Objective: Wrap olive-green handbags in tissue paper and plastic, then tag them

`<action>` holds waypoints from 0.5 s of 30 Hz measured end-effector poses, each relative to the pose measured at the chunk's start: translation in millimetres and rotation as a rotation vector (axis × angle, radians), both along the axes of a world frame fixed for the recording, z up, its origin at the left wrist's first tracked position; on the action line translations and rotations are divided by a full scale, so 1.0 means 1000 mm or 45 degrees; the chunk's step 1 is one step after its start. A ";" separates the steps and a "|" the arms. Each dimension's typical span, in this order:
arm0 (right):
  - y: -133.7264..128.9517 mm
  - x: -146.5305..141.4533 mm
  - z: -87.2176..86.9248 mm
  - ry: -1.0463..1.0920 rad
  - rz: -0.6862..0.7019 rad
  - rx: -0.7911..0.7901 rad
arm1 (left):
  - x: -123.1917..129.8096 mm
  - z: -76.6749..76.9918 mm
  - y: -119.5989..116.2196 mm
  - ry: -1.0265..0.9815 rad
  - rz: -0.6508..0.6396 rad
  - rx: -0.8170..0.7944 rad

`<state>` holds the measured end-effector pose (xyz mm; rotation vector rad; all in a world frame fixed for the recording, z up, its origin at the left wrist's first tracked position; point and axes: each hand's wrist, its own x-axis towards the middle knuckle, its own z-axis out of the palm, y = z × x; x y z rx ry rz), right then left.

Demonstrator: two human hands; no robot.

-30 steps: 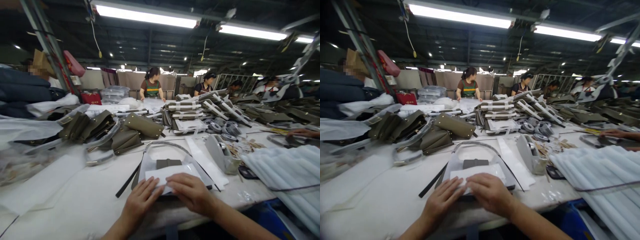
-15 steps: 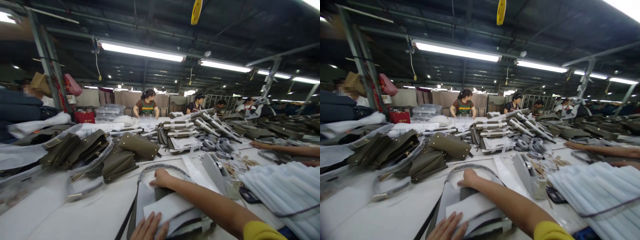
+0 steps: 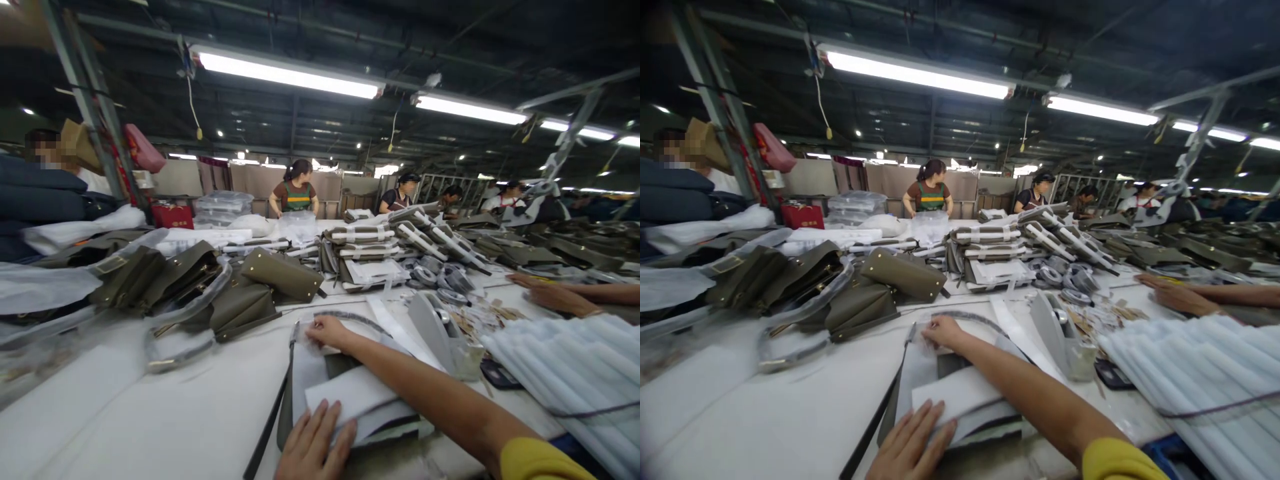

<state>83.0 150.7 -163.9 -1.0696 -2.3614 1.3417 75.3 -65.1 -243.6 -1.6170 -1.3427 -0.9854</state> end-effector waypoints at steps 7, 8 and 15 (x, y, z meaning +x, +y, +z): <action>-0.002 0.009 0.021 0.401 0.007 -0.325 | 0.006 0.012 -0.017 -0.072 0.009 -0.281; -0.004 0.014 0.026 0.431 0.040 -0.338 | 0.006 0.013 -0.018 -0.079 0.004 -0.291; -0.034 0.050 0.046 0.496 0.218 -0.250 | 0.007 0.019 -0.019 -0.096 0.005 -0.311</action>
